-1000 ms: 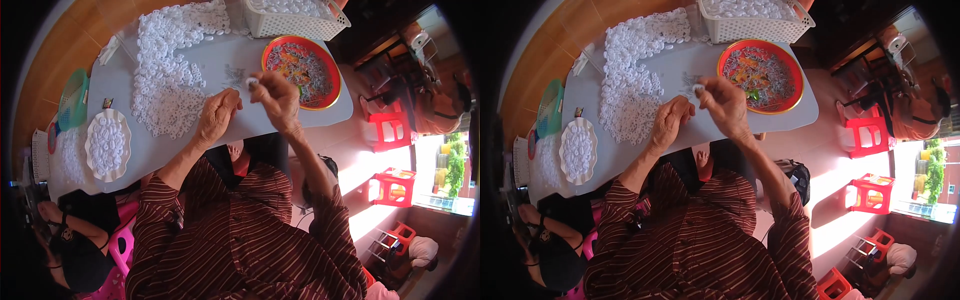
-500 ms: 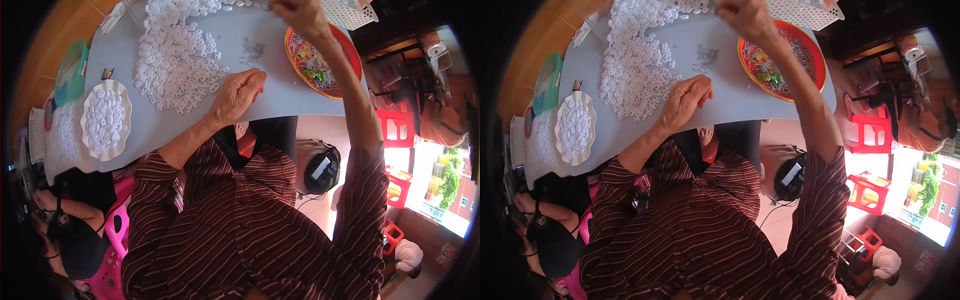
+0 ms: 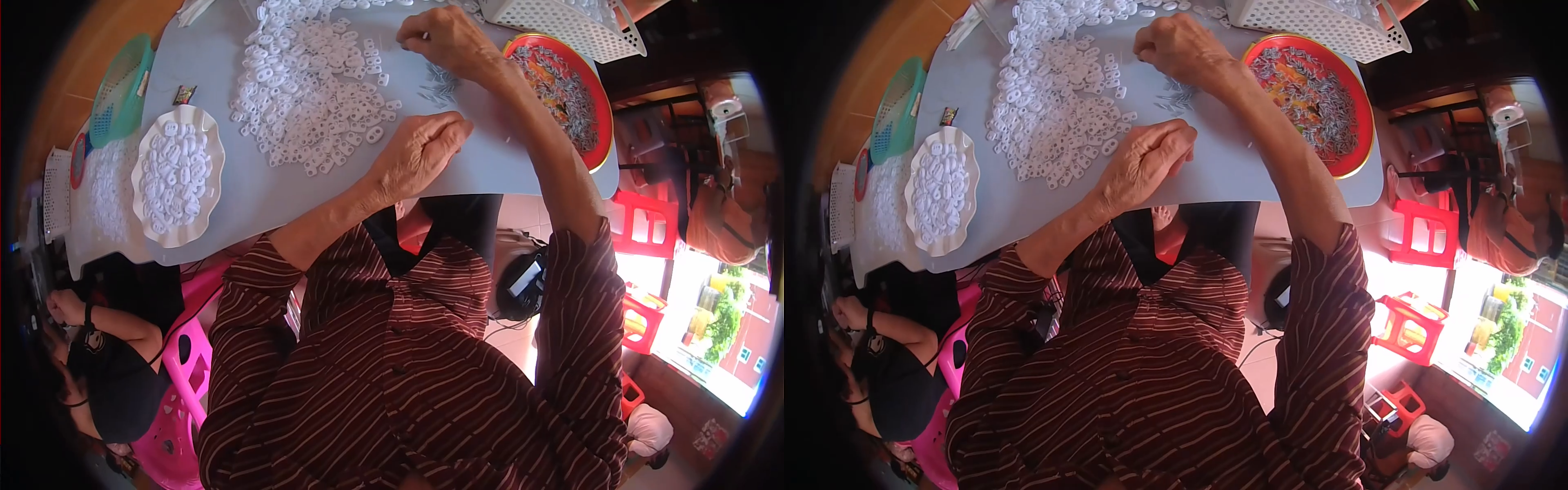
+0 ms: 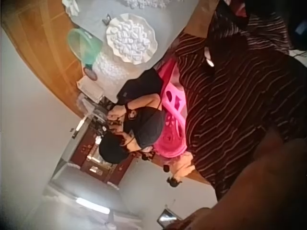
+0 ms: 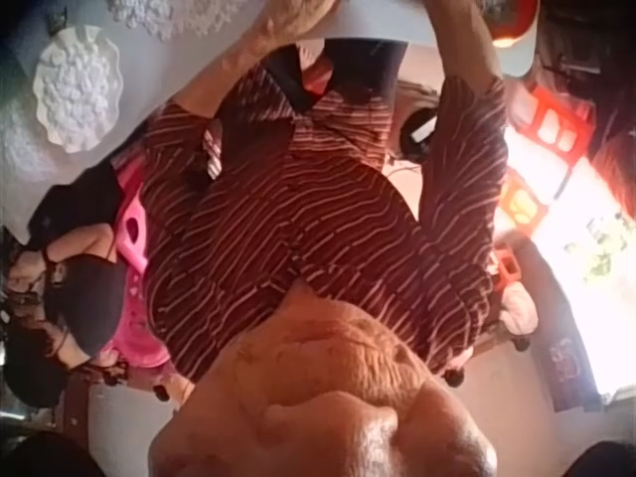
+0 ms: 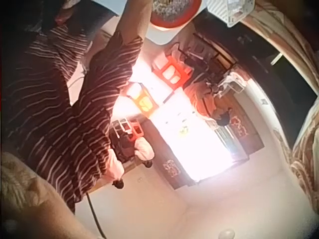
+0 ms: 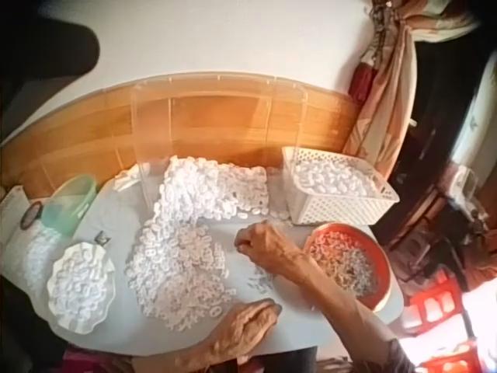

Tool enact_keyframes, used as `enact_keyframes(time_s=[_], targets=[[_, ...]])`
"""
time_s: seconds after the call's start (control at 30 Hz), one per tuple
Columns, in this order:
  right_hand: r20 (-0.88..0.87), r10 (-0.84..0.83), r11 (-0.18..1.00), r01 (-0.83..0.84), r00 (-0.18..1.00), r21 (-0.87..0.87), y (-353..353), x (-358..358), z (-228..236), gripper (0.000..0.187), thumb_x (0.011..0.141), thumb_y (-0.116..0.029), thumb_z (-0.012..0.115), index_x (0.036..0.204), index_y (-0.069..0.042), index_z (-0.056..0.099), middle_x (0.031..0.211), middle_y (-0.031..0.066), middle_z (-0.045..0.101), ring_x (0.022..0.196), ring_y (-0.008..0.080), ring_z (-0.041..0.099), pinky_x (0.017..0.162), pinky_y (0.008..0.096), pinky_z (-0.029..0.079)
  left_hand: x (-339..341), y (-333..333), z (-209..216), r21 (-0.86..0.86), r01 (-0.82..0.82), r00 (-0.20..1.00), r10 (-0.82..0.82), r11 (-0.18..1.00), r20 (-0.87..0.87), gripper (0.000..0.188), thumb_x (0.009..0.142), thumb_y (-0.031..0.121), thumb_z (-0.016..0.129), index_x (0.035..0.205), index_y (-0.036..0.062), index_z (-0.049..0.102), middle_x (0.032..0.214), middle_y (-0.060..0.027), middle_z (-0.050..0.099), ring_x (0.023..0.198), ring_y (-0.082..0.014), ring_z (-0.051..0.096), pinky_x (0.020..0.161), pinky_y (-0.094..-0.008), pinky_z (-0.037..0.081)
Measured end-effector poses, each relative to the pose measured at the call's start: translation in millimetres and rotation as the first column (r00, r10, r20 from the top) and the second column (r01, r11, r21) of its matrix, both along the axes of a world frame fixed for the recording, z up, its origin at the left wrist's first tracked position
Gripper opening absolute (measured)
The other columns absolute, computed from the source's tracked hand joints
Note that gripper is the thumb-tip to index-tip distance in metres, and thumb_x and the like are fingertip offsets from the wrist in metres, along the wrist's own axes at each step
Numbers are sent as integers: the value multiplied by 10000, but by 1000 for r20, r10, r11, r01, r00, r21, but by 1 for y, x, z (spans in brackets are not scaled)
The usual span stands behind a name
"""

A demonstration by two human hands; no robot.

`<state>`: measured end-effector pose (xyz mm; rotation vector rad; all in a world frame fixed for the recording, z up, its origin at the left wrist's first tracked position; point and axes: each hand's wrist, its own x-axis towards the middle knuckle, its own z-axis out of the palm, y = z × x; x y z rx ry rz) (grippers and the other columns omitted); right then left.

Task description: Insert metal pins into white plastic floral components at a shared workspace.

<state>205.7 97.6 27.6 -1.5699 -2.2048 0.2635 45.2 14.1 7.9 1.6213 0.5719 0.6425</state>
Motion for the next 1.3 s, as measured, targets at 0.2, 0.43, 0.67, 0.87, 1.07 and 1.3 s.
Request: enact_keyframes(time_s=[0.2,0.43,0.67,0.87,1.07,1.3], targets=[[149,195,959,-221,969,180,18,-10,-9,107,776,-68,566,797,-36,666,737,168,638,743,305,643,693,393,517,9,-2,3,34,2,998,-4,999,55,379,947,313,441,742,0,502,568,-30,423,560,-100,405,557,-271,375],[275,67,989,-100,959,106,11,-37,-2,100,721,-39,570,702,52,607,697,226,612,710,356,628,672,399,512,5,-3,0,-59,-5,1000,5,998,-2,336,922,270,474,729,-4,479,588,-37,433,558,-97,384,535,-265,363],[5,-40,997,39,999,70,-10,2,4,170,711,-110,643,807,30,632,729,167,639,681,243,630,628,348,503,7,1,-1,-63,-23,995,29,998,92,402,943,323,455,688,13,483,611,-7,471,588,-85,440,568,-246,375],[-361,-291,944,326,886,40,-86,7,42,160,699,-115,659,703,33,598,612,123,601,525,184,565,519,314,453,-1,21,-4,-218,-158,922,223,963,315,398,929,335,463,672,33,497,623,-41,507,730,-154,545,703,-260,410],[-554,-258,957,290,791,-32,-137,0,-3,202,721,-120,662,884,-1,663,710,76,650,686,120,628,641,251,501,-35,37,14,-70,-248,910,258,966,325,270,920,221,442,775,16,542,674,-48,520,729,-156,531,726,-280,419],[-754,-290,953,247,589,-174,-155,-8,-27,134,819,-109,673,907,-11,649,707,5,626,654,40,543,603,204,449,-60,64,23,557,-341,896,442,758,-53,167,885,133,533,961,19,629,834,-38,638,781,-111,580,750,-241,438]])
